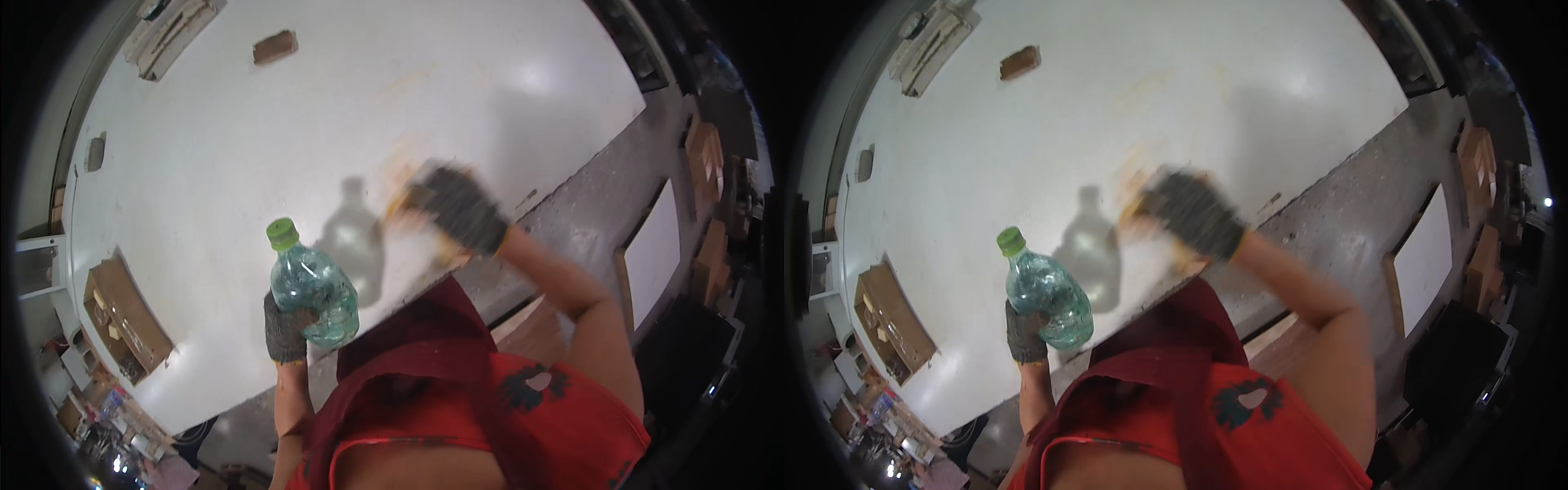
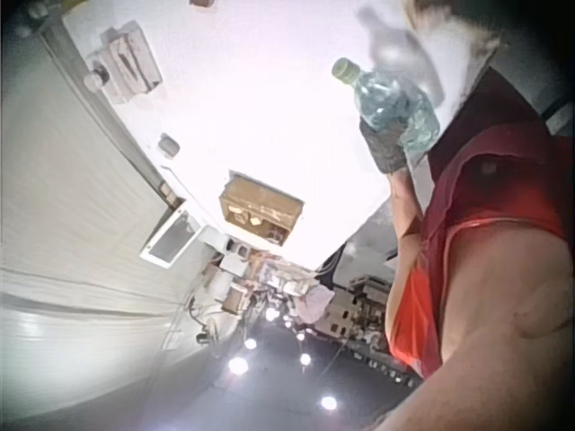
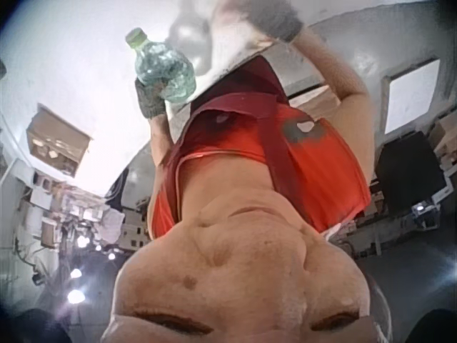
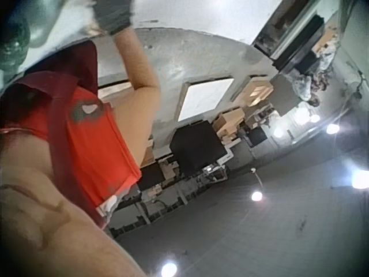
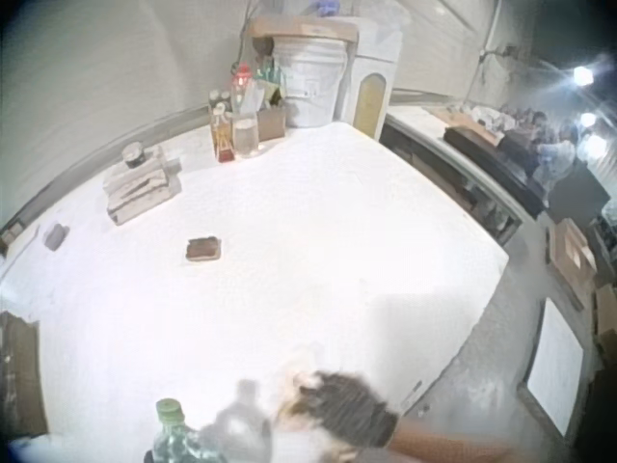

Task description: The person cleans a white tabletop by first using a duster to remove debris, then applying liquid from a bottle and wiping the surface with a cloth. They move a wooden box and other items while wiping different parts of the table.

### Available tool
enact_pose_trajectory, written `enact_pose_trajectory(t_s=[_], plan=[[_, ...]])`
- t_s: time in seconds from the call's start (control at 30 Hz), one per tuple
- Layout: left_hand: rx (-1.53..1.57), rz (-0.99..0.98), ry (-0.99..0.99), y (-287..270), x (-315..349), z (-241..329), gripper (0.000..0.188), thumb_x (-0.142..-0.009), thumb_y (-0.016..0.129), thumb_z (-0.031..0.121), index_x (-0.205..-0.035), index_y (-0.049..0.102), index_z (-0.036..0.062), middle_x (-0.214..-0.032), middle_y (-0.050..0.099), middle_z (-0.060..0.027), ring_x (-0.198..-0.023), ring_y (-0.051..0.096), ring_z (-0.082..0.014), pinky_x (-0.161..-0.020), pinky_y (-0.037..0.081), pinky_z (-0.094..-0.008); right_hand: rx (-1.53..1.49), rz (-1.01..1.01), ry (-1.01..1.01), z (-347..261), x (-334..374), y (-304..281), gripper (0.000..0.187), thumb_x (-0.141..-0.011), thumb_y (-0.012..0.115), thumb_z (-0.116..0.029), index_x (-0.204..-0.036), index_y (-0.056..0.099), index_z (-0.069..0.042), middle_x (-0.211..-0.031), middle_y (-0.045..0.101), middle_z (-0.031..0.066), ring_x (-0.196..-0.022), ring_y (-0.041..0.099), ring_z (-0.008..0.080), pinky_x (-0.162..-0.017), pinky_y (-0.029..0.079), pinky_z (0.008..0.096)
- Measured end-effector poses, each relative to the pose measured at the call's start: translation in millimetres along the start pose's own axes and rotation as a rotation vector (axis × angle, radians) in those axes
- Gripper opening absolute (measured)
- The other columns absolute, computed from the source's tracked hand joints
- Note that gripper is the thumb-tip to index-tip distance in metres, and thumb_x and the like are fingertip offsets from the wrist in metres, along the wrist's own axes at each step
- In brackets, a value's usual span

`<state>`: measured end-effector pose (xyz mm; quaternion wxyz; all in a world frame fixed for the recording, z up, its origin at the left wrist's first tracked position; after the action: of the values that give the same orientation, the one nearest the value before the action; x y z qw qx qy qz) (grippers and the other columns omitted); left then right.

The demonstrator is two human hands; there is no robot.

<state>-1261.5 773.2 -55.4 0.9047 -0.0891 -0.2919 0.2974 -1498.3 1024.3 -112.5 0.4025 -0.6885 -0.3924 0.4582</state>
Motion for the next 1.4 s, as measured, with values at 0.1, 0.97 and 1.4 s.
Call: enact_pose_trajectory(t_s=[0.1,0.97,1.4], plan=[[0.135,-0.104,0.004,-3,5,-11,0.015,-0.081,0.069,0.014,-0.088,0.064,0.0017,-0.077,0.066,-0.0027,-0.069,0.059,-0.0112,-0.059,0.047,-0.0301,0.115,0.147,0.506,135,76,-45,0.042,-0.099,0.042,-0.029,-0.129,0.051,-0.002,-0.13,0.053,0.0177,-0.12,0.049,0.0313,-0.102,0.037,0.0415],[0.674,0.347,-0.06,-216,176,-171,0.07,-0.058,0.083,0.012,-0.121,0.054,0.0017,-0.103,0.063,-0.0062,-0.089,0.06,-0.0181,-0.075,0.05,-0.0304,-0.556,-0.135,-0.045,-412,-161,136,0.039,-0.083,0.057,-0.018,-0.12,0.053,-0.006,-0.11,0.057,0.0071,-0.109,0.051,0.0204,-0.092,0.039,0.0405],[0.758,0.314,-0.057,-209,202,-208,0.046,-0.062,0.081,0.015,-0.104,0.065,0.0035,-0.093,0.067,-0.0021,-0.084,0.061,-0.0148,-0.073,0.052,-0.032,0.405,0.221,1.05,13,-101,37,0.056,-0.087,0.05,-0.046,-0.124,0.057,-0.004,-0.12,0.06,0.0186,-0.109,0.057,0.0342,-0.091,0.044,0.0396]])
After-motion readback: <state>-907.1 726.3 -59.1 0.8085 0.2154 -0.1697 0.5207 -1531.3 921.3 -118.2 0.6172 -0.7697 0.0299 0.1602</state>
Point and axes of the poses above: each hand's wrist, its own x-axis away from the middle knuckle, its own y-axis out of the palm, z = x × y, the point moved 3 cm from there along -x, towards the middle knuckle
